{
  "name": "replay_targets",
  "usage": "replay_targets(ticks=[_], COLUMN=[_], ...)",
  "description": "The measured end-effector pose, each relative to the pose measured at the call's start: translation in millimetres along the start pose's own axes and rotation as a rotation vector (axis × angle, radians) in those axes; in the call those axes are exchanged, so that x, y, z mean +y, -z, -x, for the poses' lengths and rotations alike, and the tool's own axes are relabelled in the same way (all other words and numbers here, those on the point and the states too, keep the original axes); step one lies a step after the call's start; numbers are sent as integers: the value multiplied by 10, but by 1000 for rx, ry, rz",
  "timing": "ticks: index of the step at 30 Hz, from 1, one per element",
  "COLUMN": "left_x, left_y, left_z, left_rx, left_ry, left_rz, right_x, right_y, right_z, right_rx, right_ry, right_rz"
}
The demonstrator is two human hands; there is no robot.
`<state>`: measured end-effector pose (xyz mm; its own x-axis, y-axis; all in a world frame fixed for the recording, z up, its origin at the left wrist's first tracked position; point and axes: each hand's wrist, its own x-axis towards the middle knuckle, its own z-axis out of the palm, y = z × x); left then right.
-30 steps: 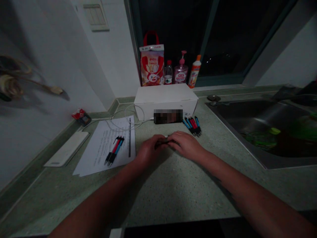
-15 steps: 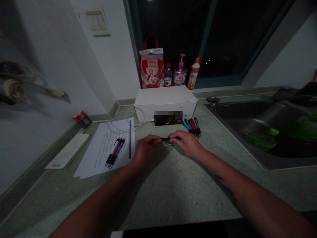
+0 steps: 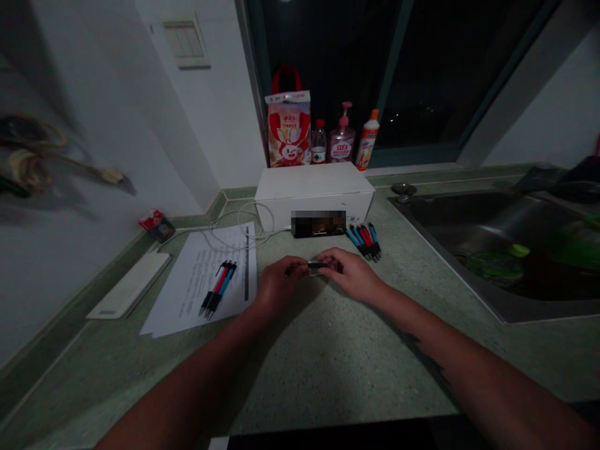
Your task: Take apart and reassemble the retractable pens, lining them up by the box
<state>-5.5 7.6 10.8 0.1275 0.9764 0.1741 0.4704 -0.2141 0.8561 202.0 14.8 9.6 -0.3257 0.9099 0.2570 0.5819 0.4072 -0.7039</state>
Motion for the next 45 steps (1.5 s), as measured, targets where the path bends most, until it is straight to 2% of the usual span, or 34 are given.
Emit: replay_targets(ticks=[4, 8, 13, 17, 21, 25, 29, 34, 39, 45], left_x=[-16, -48, -67, -72, -93, -99, -90, -82, -96, -125], left_y=[-11, -28, -37, -32, -37, -44, -49, -26, 60, 95], left_z=[6, 16, 19, 15, 13, 19, 29, 7, -71, -63], left_rx=[-7, -19, -19, -25, -44, -36, -63, -27, 9, -21], left_ry=[-33, -62, -88, -99, -117, -142, -150, -100, -79, -105], left_rz=[-5, -25, -43, -63, -70, -84, -75, -103, -326, -514], right_x=[-19, -23, -30, -27, -12, -4, -13, -4, 0, -20], right_y=[-12, -19, -21, -23, -35, -59, -48, 2, -16, -77], right_z=[11, 16, 15, 11, 11, 11, 12, 14, 32, 70], right_rx=[-51, -10, -47, -13, -68, -34, -61, 25, -124, -272], right_ry=[-5, -12, 3, -13, 13, 25, 68, 68, 75, 91], right_rz=[5, -27, -32, -32, -14, -18, 5, 74, 172, 231])
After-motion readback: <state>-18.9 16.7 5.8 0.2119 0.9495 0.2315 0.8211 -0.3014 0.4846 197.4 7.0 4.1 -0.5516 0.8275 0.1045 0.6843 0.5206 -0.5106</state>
